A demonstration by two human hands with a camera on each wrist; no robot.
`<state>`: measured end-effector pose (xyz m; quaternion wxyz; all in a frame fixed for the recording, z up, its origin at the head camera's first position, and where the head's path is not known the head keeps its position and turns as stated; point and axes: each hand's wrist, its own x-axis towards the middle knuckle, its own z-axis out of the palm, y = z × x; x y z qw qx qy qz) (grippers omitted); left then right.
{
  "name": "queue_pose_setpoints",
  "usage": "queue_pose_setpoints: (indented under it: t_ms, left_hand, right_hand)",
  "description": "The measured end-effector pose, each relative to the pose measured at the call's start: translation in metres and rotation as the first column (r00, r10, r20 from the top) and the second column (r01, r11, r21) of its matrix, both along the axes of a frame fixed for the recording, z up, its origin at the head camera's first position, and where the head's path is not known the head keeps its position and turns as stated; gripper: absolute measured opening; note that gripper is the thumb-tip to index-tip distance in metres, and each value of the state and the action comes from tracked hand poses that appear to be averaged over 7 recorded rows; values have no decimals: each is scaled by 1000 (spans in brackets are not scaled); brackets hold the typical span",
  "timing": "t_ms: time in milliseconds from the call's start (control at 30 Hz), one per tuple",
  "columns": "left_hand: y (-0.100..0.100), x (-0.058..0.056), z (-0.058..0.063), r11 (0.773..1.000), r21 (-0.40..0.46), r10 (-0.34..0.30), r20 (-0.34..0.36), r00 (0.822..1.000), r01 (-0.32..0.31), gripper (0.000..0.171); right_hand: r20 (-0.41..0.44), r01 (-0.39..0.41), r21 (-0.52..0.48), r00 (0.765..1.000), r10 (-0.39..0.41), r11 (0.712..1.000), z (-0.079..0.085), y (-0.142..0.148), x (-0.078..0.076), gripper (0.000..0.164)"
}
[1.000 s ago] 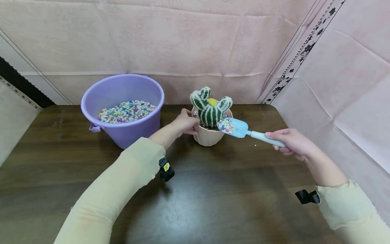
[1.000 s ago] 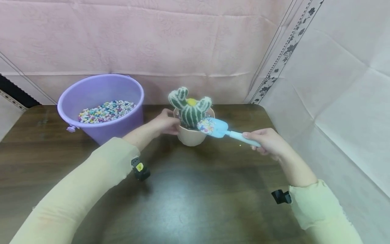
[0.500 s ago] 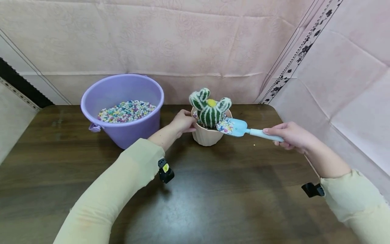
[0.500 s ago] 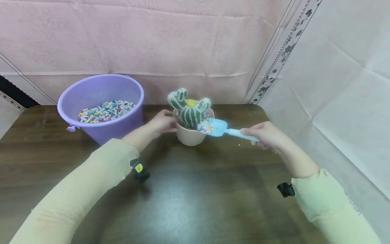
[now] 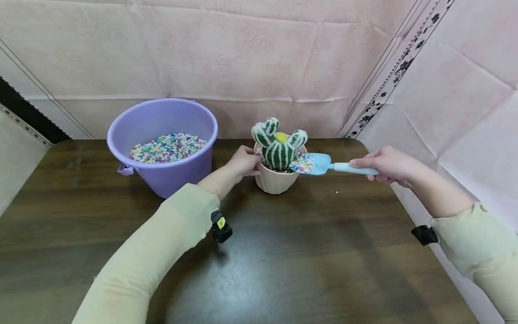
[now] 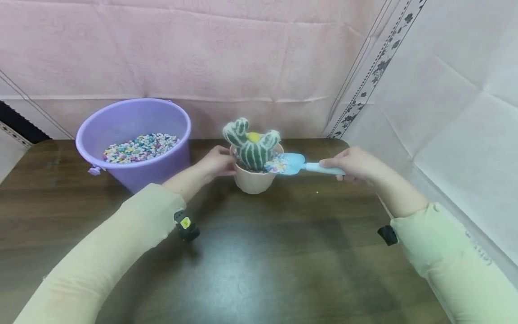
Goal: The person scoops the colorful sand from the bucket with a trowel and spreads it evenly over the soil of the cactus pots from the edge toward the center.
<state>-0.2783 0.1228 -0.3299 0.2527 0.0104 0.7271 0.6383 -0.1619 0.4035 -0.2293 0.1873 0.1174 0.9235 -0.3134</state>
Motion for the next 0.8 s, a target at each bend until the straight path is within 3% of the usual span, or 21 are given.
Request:
queue_pose_setpoints:
  t_ms: [333, 800]
  left_hand:
    - [0, 0, 0, 1000, -10, 1, -8, 1000, -1, 46]
    - [-1, -2, -1, 1000, -21, -9, 0, 1000, 9, 44]
  right_hand:
    - [13, -43, 68, 999, 42, 997, 13, -5, -10, 45]
    - [19, -57, 122, 998, 55, 991, 20, -8, -14, 44]
